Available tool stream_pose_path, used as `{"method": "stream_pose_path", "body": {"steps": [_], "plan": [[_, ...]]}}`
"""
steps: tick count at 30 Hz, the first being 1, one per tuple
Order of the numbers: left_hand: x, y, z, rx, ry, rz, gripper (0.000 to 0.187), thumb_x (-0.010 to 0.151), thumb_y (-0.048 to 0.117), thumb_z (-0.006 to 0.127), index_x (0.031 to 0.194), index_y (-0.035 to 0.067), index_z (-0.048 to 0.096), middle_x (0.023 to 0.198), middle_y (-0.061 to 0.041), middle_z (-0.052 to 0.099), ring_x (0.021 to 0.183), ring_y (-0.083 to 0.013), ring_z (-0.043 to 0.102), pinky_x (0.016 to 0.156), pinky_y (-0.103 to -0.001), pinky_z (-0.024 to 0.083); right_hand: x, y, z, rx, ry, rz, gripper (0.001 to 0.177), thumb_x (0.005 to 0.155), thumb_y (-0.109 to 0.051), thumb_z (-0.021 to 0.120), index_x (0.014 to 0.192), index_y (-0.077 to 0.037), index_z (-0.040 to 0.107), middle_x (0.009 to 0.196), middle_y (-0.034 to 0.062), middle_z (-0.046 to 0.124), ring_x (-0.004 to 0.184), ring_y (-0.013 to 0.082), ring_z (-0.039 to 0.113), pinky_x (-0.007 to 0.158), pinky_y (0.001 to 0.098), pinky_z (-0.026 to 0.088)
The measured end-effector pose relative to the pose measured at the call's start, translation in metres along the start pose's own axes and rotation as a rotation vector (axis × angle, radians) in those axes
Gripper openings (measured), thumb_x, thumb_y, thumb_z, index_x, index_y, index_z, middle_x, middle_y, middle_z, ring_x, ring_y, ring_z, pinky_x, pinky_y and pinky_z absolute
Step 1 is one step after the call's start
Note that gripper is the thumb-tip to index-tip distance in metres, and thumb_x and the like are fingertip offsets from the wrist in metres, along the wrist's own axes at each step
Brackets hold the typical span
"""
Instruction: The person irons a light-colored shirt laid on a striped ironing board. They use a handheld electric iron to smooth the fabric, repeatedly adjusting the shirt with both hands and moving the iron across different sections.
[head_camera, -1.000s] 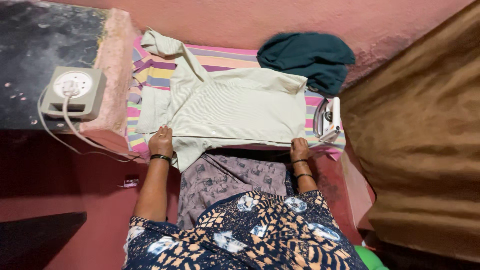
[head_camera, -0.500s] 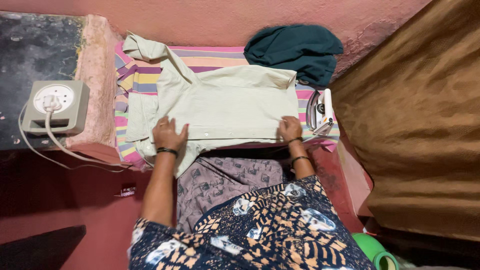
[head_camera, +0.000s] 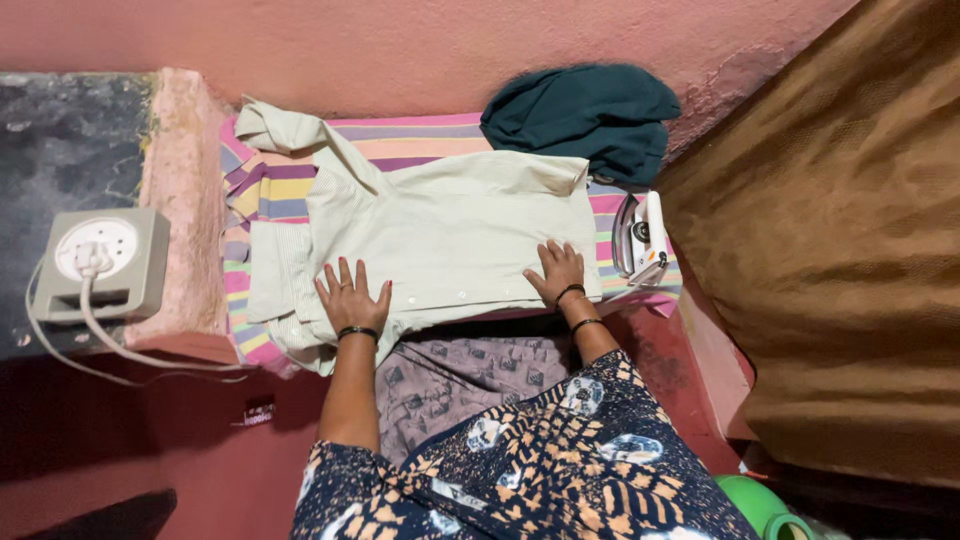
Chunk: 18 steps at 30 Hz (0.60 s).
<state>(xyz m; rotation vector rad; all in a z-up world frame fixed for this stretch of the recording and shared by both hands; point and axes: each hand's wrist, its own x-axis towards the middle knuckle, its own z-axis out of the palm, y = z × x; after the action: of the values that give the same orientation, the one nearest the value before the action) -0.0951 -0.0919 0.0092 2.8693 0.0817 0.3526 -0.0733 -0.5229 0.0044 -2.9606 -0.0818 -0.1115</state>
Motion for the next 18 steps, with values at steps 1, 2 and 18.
{"method": "stream_pose_path", "body": {"steps": [1,2,18], "plan": [[0.0,0.001,0.001,0.001,0.022,0.007,0.076,0.092,0.061,0.054,0.148,0.01,0.056,0.161,-0.021,0.041,0.152,-0.0429,0.026,0.125,-0.058,0.006,0.006,0.005,-0.002,0.009,0.006,-0.017,0.061,0.091,-0.052,0.068,0.138,-0.014,0.06,0.15,0.0168,0.054,0.14,0.0389,0.048,0.123,0.0501,0.033],[0.0,0.002,0.002,0.001,0.043,0.015,0.075,0.093,0.061,0.054,0.147,0.01,0.057,0.16,-0.022,0.043,0.151,-0.0434,0.028,0.125,-0.058,0.007,0.014,0.009,-0.005,0.188,0.046,0.047,0.057,0.089,-0.043,0.07,0.136,-0.011,0.061,0.141,0.0174,0.059,0.13,0.0373,0.055,0.114,0.0476,0.041],[0.001,0.007,-0.006,-0.022,0.144,0.015,0.067,0.089,0.051,0.062,0.141,0.009,0.064,0.153,-0.022,0.051,0.149,-0.0437,0.037,0.125,-0.059,0.016,0.179,0.055,-0.047,1.282,0.319,0.405,0.04,0.089,-0.008,0.076,0.129,-0.008,0.068,0.089,0.0007,0.069,0.065,0.0079,0.058,0.055,0.0251,0.047]]}}
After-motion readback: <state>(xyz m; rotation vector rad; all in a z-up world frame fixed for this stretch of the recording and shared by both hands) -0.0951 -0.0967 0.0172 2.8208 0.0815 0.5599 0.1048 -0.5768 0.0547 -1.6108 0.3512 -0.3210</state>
